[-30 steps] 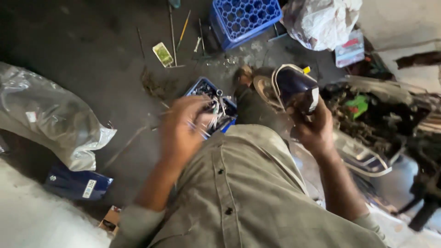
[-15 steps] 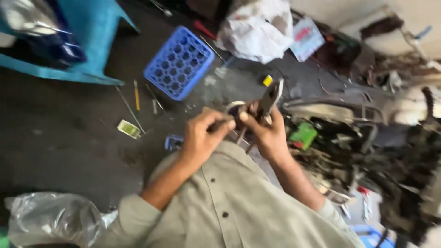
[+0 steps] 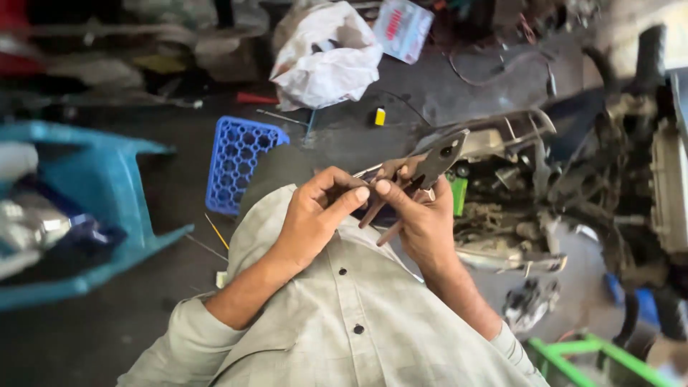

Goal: The recorder is working on the internal components of a motorcycle, specifically focused on the battery and wiring area under the seat/front panel.

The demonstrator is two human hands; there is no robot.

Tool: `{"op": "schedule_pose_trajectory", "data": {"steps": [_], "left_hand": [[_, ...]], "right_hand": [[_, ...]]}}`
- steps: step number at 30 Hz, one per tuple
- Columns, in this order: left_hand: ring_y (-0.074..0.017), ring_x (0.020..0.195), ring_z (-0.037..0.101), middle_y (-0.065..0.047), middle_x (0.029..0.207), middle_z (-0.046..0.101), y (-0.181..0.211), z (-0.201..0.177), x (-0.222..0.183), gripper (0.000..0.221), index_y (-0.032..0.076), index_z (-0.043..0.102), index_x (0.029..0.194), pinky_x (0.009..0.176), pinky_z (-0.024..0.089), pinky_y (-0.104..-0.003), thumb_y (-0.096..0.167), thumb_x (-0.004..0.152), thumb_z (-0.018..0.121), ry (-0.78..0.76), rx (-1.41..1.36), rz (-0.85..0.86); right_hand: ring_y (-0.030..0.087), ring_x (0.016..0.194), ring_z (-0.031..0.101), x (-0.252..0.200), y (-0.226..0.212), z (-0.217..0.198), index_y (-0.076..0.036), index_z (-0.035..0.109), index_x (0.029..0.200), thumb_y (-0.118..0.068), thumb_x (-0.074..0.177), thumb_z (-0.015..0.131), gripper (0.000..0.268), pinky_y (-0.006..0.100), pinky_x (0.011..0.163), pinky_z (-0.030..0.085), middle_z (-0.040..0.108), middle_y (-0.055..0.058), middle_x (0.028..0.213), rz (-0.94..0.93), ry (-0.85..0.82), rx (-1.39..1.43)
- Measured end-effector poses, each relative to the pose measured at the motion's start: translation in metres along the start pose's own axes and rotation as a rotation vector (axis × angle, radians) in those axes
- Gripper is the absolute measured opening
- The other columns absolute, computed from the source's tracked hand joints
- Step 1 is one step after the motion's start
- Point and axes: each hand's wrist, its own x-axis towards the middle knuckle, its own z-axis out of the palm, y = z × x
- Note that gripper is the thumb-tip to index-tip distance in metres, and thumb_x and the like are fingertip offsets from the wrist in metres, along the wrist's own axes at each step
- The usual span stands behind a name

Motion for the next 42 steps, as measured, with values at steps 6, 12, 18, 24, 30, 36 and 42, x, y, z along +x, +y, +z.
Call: {"op": "schedule_pose_trajectory", "data": {"steps": [6,12,18,24,30,36,42], "left_hand": [[-0.0045,0.083,0.062,0.002,0.09,0.07,0.018,-0.002,0.071,0.014,0.002,0.069,0.1,0.075,0.052,-0.023,0.016,0.099,0.071,-0.253,0.129,-0.077],[-0.0022,0.07,0.052,0.004,0.076,0.062,0.046,-0.002,0.152,0.015,0.002,0.069,0.092,0.061,0.043,-0.022,0.016,0.097,0.073,-0.474,0.382,-0.117],[-0.01,0.063,0.051,-0.003,0.069,0.061,0.081,-0.017,0.218,0.013,0.003,0.071,0.089,0.058,0.04,-0.026,0.013,0.093,0.077,-0.648,0.679,0.069],[-0.0229,0.075,0.068,-0.008,0.088,0.069,0.089,-0.009,0.256,0.008,0.004,0.069,0.096,0.064,0.052,-0.034,0.007,0.091,0.076,-0.856,0.742,0.29],[-0.0251,0.079,0.069,-0.008,0.091,0.071,0.075,0.014,0.263,0.008,0.006,0.072,0.097,0.068,0.053,-0.036,0.004,0.089,0.073,-1.039,0.739,0.377],[-0.0151,0.076,0.065,-0.006,0.086,0.07,0.045,0.032,0.263,0.012,0.005,0.075,0.104,0.067,0.05,-0.03,0.013,0.095,0.073,-1.227,0.628,-0.263],[-0.0224,0.085,0.067,-0.008,0.092,0.068,0.045,0.056,0.23,0.024,0.005,0.071,0.12,0.076,0.051,-0.035,0.01,0.097,0.068,-1.45,0.654,0.211]], "right_hand": [[0.02,0.092,0.069,0.025,-0.008,0.001,-0.004,0.053,0.104,0.009,0.089,0.075,0.03,0.034,0.079,0.059,0.069,0.013,0.103,-0.152,0.275,0.063],[0.024,0.079,0.07,0.059,-0.023,0.027,-0.004,0.052,0.1,0.011,0.089,0.074,0.029,0.034,0.06,0.057,0.071,0.015,0.102,-0.176,0.64,0.082],[0.018,0.086,0.071,0.109,-0.025,0.055,-0.004,0.054,0.093,0.007,0.089,0.075,0.024,0.031,0.059,0.06,0.07,0.011,0.1,-0.177,0.751,0.081],[0.015,0.084,0.068,0.119,-0.025,0.067,-0.001,0.068,0.109,-0.002,0.09,0.075,0.02,0.03,0.068,0.057,0.071,0.009,0.095,0.019,0.936,-0.063],[0.015,0.088,0.069,0.104,-0.015,0.066,-0.001,0.066,0.107,-0.005,0.092,0.072,0.017,0.033,0.081,0.057,0.07,0.007,0.093,-0.05,1.087,0.182],[0.013,0.086,0.066,0.078,-0.006,0.058,-0.002,0.064,0.102,-0.005,0.091,0.073,0.014,0.031,0.072,0.055,0.067,0.002,0.1,-0.171,1.221,0.098],[0.011,0.085,0.066,0.045,-0.017,0.06,-0.002,0.061,0.099,-0.004,0.096,0.074,0.014,0.027,0.074,0.056,0.067,0.004,0.095,-0.29,1.31,-0.597]]}}
